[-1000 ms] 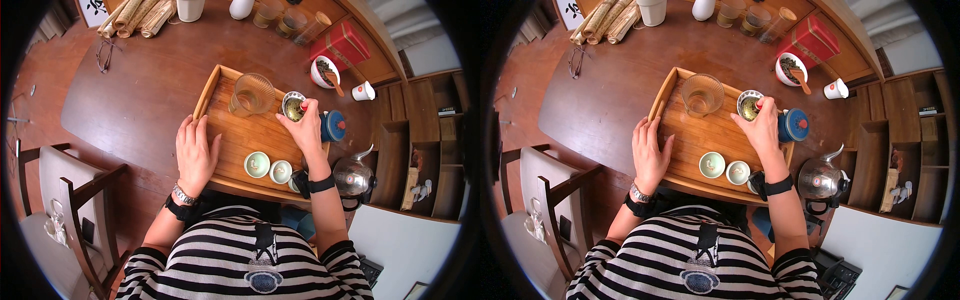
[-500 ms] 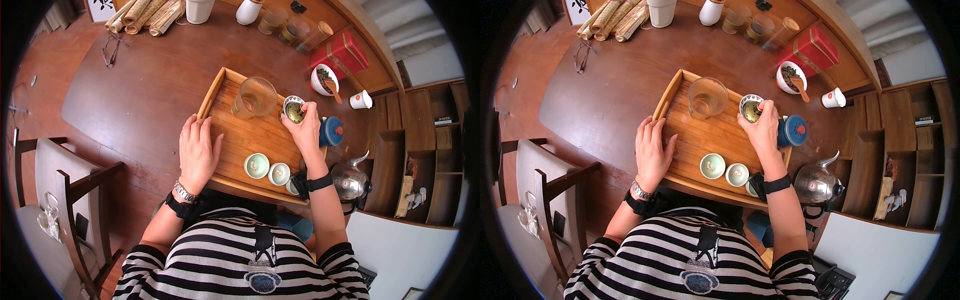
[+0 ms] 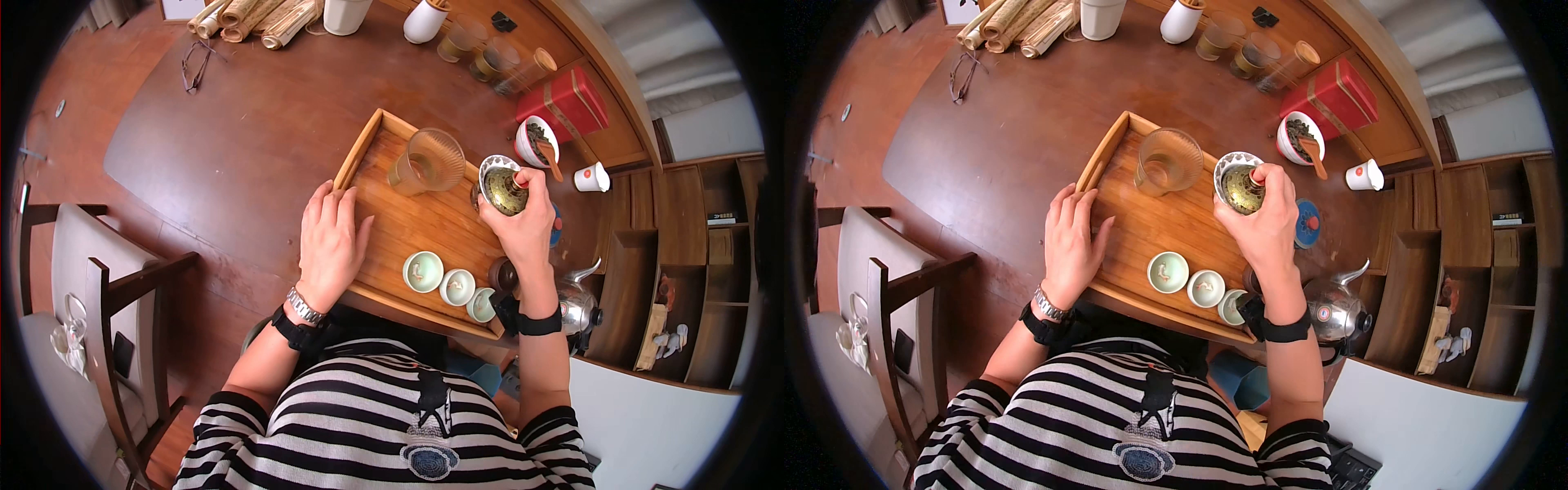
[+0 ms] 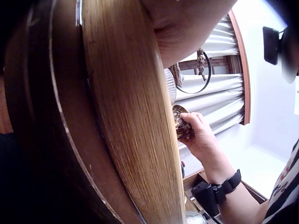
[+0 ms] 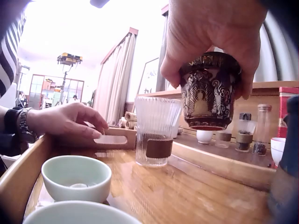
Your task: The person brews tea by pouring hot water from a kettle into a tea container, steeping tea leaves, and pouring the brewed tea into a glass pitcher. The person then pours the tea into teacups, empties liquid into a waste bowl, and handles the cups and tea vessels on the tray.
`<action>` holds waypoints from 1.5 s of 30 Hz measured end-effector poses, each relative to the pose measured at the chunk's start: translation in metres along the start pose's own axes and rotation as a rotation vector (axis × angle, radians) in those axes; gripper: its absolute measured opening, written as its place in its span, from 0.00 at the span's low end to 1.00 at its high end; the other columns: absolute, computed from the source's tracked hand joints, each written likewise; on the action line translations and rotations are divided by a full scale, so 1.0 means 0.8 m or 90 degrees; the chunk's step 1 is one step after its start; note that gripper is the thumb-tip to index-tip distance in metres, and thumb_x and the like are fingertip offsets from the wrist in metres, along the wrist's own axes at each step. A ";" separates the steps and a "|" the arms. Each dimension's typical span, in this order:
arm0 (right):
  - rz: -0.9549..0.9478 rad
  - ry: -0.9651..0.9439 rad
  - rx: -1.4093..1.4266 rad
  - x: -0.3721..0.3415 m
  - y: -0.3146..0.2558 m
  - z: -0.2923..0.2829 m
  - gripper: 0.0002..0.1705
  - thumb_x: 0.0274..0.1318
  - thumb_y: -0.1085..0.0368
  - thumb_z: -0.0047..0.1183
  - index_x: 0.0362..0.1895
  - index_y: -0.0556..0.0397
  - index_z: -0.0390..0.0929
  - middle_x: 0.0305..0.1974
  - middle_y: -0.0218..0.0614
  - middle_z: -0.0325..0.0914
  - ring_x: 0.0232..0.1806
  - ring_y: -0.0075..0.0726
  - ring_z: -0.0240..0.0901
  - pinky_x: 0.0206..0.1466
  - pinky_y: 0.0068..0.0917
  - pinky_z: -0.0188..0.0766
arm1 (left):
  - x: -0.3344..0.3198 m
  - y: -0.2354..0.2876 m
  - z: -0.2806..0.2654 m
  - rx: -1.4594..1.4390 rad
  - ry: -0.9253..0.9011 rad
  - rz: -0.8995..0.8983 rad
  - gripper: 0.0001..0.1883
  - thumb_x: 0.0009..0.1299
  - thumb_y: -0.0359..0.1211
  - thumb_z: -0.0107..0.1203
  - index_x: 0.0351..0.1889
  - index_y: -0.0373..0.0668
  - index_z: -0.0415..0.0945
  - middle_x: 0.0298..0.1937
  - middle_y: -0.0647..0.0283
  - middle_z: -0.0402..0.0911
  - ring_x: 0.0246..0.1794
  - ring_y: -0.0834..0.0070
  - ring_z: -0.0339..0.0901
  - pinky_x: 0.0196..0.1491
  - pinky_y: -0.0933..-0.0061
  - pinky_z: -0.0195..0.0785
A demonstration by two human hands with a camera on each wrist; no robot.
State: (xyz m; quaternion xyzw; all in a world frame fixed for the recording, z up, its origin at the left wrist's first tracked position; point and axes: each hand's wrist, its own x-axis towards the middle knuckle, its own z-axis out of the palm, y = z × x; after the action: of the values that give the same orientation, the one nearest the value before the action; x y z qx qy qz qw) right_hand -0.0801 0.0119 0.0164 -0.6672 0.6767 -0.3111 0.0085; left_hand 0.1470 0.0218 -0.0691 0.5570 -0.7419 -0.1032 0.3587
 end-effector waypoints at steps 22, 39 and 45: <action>-0.235 -0.288 -0.143 0.061 -0.059 -0.030 0.23 0.28 0.68 0.58 0.35 0.53 0.66 0.34 0.45 0.69 0.39 0.54 0.66 0.43 0.41 0.65 | -0.002 -0.002 0.001 -0.021 0.016 0.001 0.22 0.55 0.30 0.58 0.48 0.34 0.67 0.46 0.50 0.70 0.55 0.55 0.64 0.55 0.62 0.59; -0.338 -0.446 -0.329 0.093 -0.089 -0.022 0.27 0.24 0.68 0.62 0.36 0.54 0.66 0.31 0.51 0.70 0.39 0.55 0.68 0.39 0.42 0.72 | -0.002 -0.003 0.001 -0.022 0.014 0.001 0.23 0.55 0.29 0.59 0.48 0.34 0.67 0.45 0.50 0.70 0.54 0.55 0.64 0.54 0.62 0.60; -0.372 -0.490 -0.397 0.099 -0.100 -0.017 0.29 0.24 0.68 0.63 0.40 0.52 0.70 0.31 0.52 0.71 0.39 0.54 0.69 0.36 0.41 0.73 | -0.002 -0.003 0.001 -0.022 0.014 0.004 0.23 0.55 0.29 0.59 0.49 0.34 0.67 0.46 0.50 0.70 0.54 0.55 0.64 0.54 0.62 0.60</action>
State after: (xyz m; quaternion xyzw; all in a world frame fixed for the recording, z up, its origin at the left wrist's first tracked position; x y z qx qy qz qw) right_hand -0.0229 -0.0479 0.0943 -0.8627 0.4721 0.1789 -0.0293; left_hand 0.1489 0.0221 -0.0717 0.5494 -0.7378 -0.1089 0.3767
